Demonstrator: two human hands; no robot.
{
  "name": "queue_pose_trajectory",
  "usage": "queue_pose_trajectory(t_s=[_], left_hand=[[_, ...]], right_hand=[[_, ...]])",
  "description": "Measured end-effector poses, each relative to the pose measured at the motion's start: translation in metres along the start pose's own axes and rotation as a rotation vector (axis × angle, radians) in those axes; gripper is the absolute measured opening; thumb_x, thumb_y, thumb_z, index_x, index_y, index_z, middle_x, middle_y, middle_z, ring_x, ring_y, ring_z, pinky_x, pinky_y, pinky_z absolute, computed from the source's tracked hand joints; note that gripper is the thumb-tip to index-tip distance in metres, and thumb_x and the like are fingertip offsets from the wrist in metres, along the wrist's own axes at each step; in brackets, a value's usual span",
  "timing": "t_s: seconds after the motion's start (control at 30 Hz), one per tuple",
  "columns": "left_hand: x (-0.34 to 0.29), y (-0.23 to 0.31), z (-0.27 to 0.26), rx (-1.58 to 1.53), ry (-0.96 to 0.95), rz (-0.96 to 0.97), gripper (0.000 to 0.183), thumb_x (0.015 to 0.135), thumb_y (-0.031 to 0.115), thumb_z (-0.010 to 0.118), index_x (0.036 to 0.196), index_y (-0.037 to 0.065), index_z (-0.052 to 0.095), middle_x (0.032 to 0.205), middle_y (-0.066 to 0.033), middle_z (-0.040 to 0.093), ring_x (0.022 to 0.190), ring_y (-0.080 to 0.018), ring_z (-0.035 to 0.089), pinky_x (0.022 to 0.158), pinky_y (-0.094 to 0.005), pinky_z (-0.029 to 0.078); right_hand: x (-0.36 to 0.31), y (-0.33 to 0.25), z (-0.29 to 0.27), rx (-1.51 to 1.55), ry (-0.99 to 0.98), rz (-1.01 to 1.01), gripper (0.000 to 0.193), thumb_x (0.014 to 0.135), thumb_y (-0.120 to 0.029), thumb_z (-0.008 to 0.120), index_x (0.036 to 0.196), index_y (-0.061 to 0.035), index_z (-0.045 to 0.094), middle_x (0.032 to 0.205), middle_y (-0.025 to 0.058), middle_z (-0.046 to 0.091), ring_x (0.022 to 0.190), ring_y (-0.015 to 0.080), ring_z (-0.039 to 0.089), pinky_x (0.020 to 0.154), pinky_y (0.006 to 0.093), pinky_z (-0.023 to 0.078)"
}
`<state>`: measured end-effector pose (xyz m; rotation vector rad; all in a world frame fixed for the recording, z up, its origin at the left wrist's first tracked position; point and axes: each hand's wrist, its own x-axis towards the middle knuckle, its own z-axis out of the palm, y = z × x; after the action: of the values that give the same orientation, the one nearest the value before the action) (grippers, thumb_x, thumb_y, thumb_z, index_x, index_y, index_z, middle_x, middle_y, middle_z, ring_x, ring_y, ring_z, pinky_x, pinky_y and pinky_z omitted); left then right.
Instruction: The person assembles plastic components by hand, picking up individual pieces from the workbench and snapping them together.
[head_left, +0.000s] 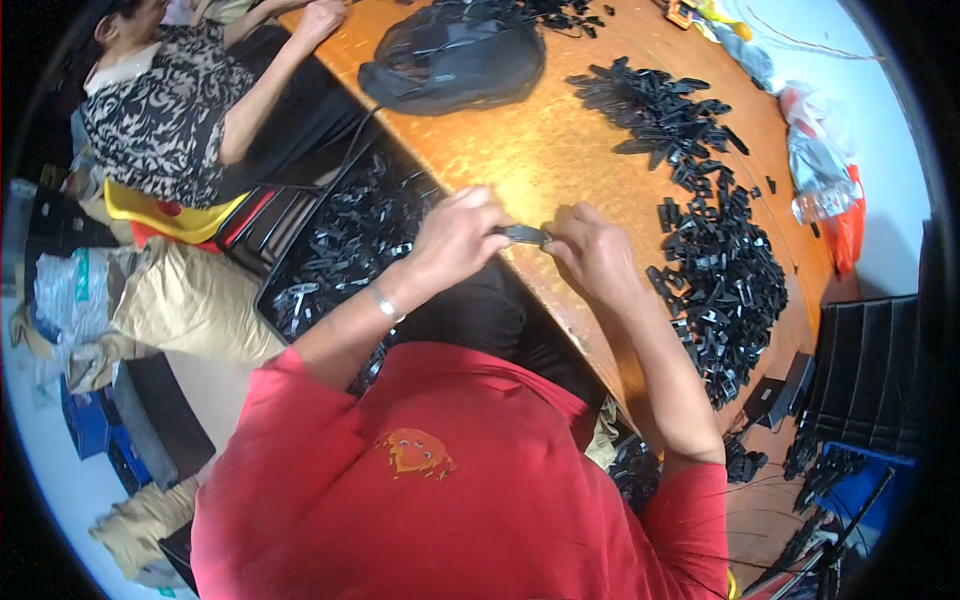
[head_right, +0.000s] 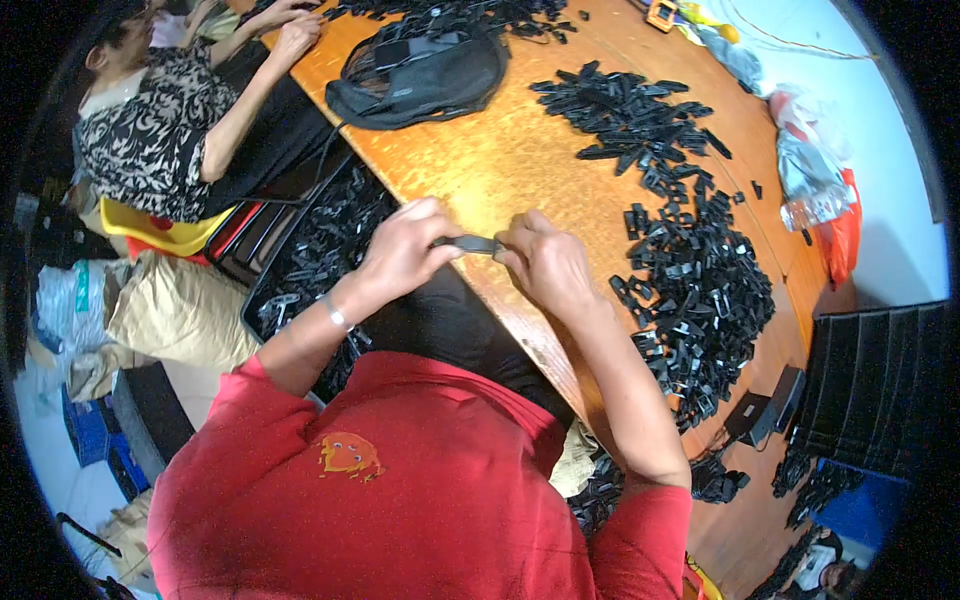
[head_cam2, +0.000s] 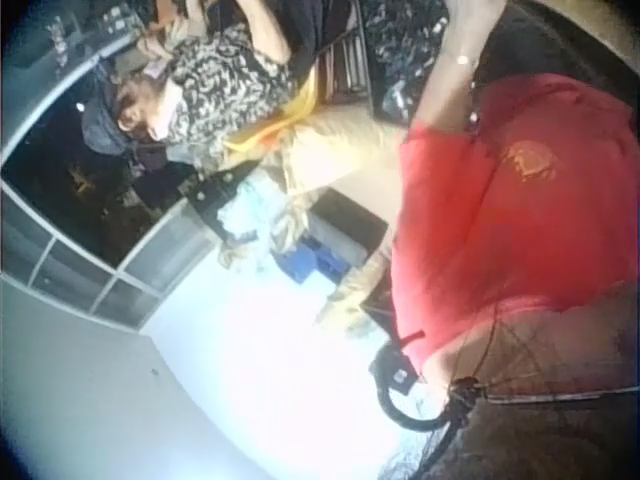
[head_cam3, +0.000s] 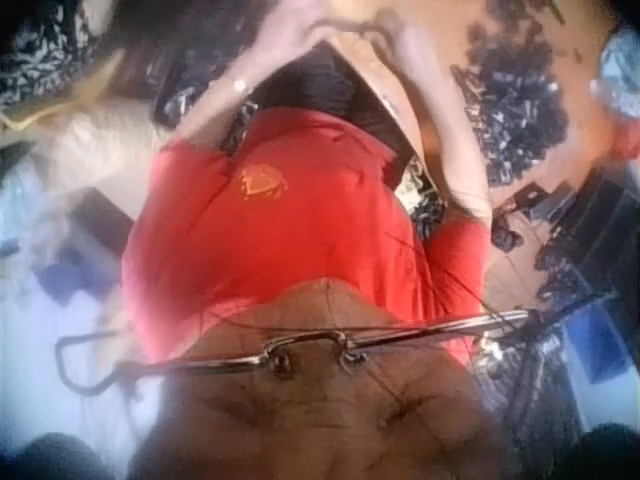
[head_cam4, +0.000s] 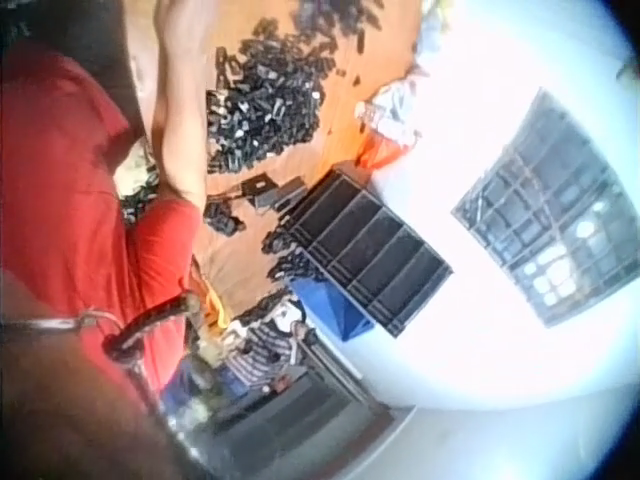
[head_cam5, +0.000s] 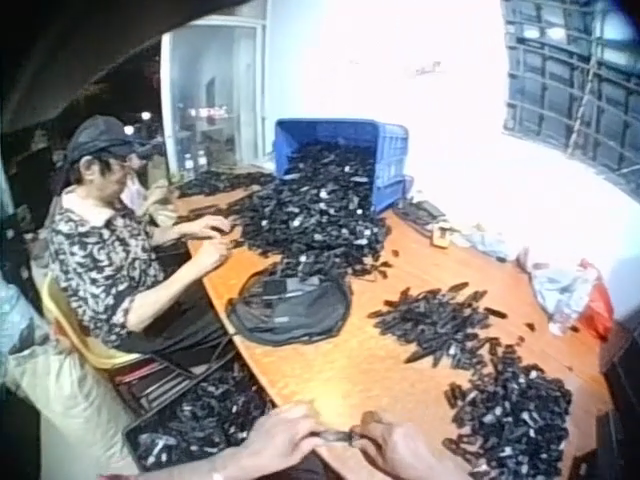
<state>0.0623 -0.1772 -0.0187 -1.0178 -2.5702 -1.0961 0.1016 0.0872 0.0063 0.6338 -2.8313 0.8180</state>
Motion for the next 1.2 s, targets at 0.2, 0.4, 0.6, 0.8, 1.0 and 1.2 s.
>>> queue_pose_trajectory(t_s=[0.2, 0.4, 0.6, 0.8, 1.0, 1.2], left_hand=[[-0.079, -0.067, -0.073, 0.334, 0.109, -0.311, 0.027, 0.083, 0.008, 0.090, 0.107, 0.003, 0.079, 0.104, -0.0135, 0.073, 0.101, -0.0355, 0.072, 0.089, -0.0436, 0.058], [-0.062, -0.080, -0.074, 0.295, 0.175, -0.315, 0.020, 0.090, 0.006, 0.081, 0.110, 0.005, 0.080, 0.107, -0.0131, 0.075, 0.104, -0.0356, 0.074, 0.093, -0.0427, 0.059], [0.058, -0.017, -0.003, -0.027, 0.224, 0.088, 0.012, 0.092, 0.000, 0.077, 0.104, 0.003, 0.078, 0.104, -0.0146, 0.075, 0.101, -0.0370, 0.073, 0.090, -0.0437, 0.059], [0.170, 0.016, 0.101, -0.007, 0.129, 0.107, 0.020, 0.097, 0.014, 0.078, 0.115, 0.006, 0.079, 0.111, -0.0150, 0.074, 0.111, -0.0379, 0.070, 0.096, -0.0469, 0.058], [0.211, 0.025, 0.146, 0.041, 0.156, 0.031, 0.015, 0.095, 0.017, 0.080, 0.107, 0.008, 0.078, 0.104, -0.0140, 0.072, 0.109, -0.0375, 0.068, 0.100, -0.0490, 0.055], [0.186, 0.018, 0.131, -0.017, 0.105, 0.011, 0.013, 0.089, 0.011, 0.083, 0.094, 0.006, 0.072, 0.097, -0.0131, 0.072, 0.102, -0.0368, 0.067, 0.088, -0.0482, 0.056]], right_hand=[[-0.012, -0.001, -0.018, 0.054, 0.065, 0.085, 0.019, 0.096, -0.013, 0.083, 0.115, -0.0084, 0.083, 0.113, 0.0121, 0.077, 0.096, 0.0347, 0.078, 0.083, 0.0425, 0.063], [-0.032, 0.029, -0.050, -0.036, 0.154, 0.188, 0.020, 0.094, -0.011, 0.082, 0.115, -0.0099, 0.083, 0.111, 0.0125, 0.076, 0.097, 0.0355, 0.076, 0.083, 0.0440, 0.062], [-0.035, 0.083, -0.088, -0.329, 0.267, 0.350, 0.016, 0.095, -0.012, 0.079, 0.109, -0.0066, 0.081, 0.106, 0.0152, 0.073, 0.095, 0.0379, 0.076, 0.082, 0.0470, 0.062], [-0.012, 0.118, -0.100, -0.472, 0.260, 0.589, 0.023, 0.095, -0.025, 0.081, 0.111, -0.0089, 0.083, 0.111, 0.0174, 0.075, 0.100, 0.0416, 0.076, 0.088, 0.0513, 0.061], [0.030, 0.143, -0.078, -0.525, 0.240, 0.645, 0.033, 0.093, -0.029, 0.080, 0.117, -0.0068, 0.078, 0.113, 0.0245, 0.075, 0.100, 0.0438, 0.078, 0.088, 0.0528, 0.062], [0.018, 0.163, -0.063, -0.561, 0.246, 0.563, 0.025, 0.096, -0.028, 0.078, 0.110, -0.0080, 0.077, 0.107, 0.0239, 0.072, 0.093, 0.0446, 0.077, 0.083, 0.0538, 0.062]])
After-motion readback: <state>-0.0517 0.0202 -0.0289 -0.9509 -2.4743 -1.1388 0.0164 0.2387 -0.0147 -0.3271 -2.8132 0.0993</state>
